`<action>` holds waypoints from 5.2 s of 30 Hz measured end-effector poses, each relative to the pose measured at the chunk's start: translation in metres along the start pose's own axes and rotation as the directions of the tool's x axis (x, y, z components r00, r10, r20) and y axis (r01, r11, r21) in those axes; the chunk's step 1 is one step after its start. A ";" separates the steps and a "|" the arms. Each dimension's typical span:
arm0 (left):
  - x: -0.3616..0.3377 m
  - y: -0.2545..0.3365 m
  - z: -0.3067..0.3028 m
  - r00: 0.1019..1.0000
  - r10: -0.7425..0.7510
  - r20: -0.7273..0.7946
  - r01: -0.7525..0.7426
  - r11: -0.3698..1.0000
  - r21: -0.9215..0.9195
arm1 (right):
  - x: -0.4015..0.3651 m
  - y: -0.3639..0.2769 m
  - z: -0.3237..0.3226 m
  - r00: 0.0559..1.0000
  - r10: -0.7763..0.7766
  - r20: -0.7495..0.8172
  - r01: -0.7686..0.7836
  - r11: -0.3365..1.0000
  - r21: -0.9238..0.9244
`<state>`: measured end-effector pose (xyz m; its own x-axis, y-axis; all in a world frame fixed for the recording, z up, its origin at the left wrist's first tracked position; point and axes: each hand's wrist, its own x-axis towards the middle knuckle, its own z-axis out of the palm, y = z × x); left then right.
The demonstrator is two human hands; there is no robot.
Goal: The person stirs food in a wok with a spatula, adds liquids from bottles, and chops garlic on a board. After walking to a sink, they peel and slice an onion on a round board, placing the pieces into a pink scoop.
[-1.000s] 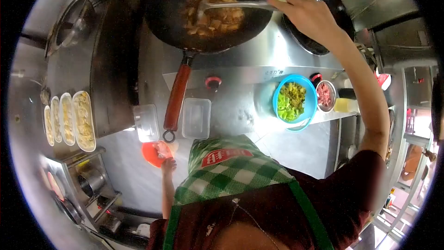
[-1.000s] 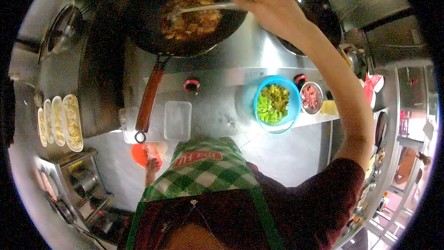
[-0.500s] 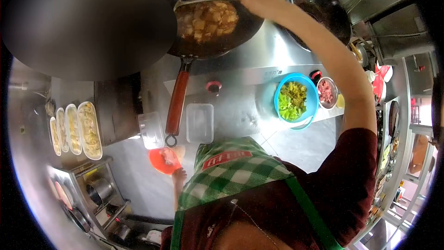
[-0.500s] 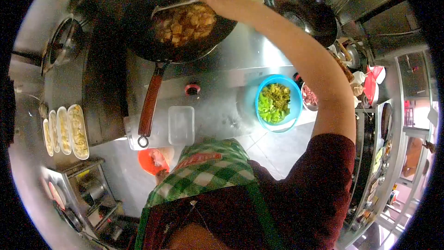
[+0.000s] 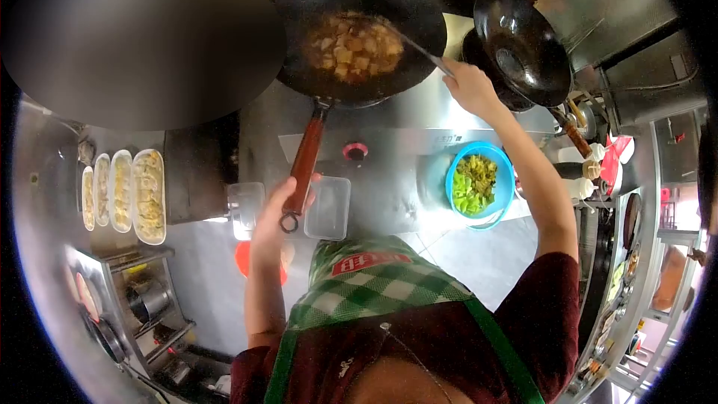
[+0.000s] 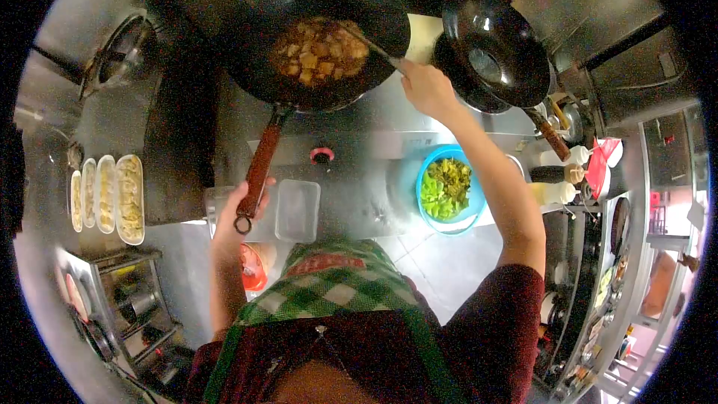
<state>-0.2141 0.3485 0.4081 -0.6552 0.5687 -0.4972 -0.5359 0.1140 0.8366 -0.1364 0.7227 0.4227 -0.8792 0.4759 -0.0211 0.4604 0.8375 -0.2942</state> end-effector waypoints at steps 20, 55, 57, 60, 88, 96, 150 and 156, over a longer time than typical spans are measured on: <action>0.004 -0.014 -0.012 0.989 0.070 0.131 -0.058 0.994 -0.093 | -0.054 -0.036 -0.011 0.953 -0.281 -0.110 0.180 0.820 -0.544; 0.099 0.120 -0.001 0.423 0.735 0.530 -0.510 -0.290 0.810 | -0.051 -0.013 -0.062 0.882 0.101 0.459 -0.460 0.393 0.796; 0.136 0.125 0.016 0.385 0.669 0.635 -0.500 -0.427 0.753 | -0.058 -0.018 -0.068 0.886 0.080 0.456 -0.452 0.369 0.812; 0.172 0.130 0.044 0.394 0.571 0.720 -0.509 -0.517 0.688 | -0.067 -0.024 -0.071 0.895 0.056 0.443 -0.434 0.345 0.832; -0.051 0.126 0.032 0.113 0.415 0.903 -0.430 0.839 -0.332 | -0.055 -0.035 -0.045 0.956 0.150 0.252 -0.275 0.761 0.588; -0.025 0.123 -0.014 0.578 0.514 0.634 -0.786 0.558 0.266 | -0.038 -0.047 -0.042 0.939 0.164 0.302 -0.313 0.772 0.554; -0.060 0.127 0.018 -0.022 0.610 0.792 -0.391 0.724 -0.569 | -0.048 -0.040 -0.073 0.940 -0.316 -0.131 0.176 0.775 -0.607; -0.054 0.099 -0.041 0.600 0.715 0.358 -0.763 0.647 -0.013 | -0.040 -0.024 -0.017 0.904 -0.370 -0.215 0.190 0.797 -0.573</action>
<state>-0.2538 0.2954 0.5088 -0.5860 0.7146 0.3821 0.1460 -0.3707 0.9172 -0.1101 0.6878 0.4469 -0.9387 0.1782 0.2951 0.2701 0.9121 0.3085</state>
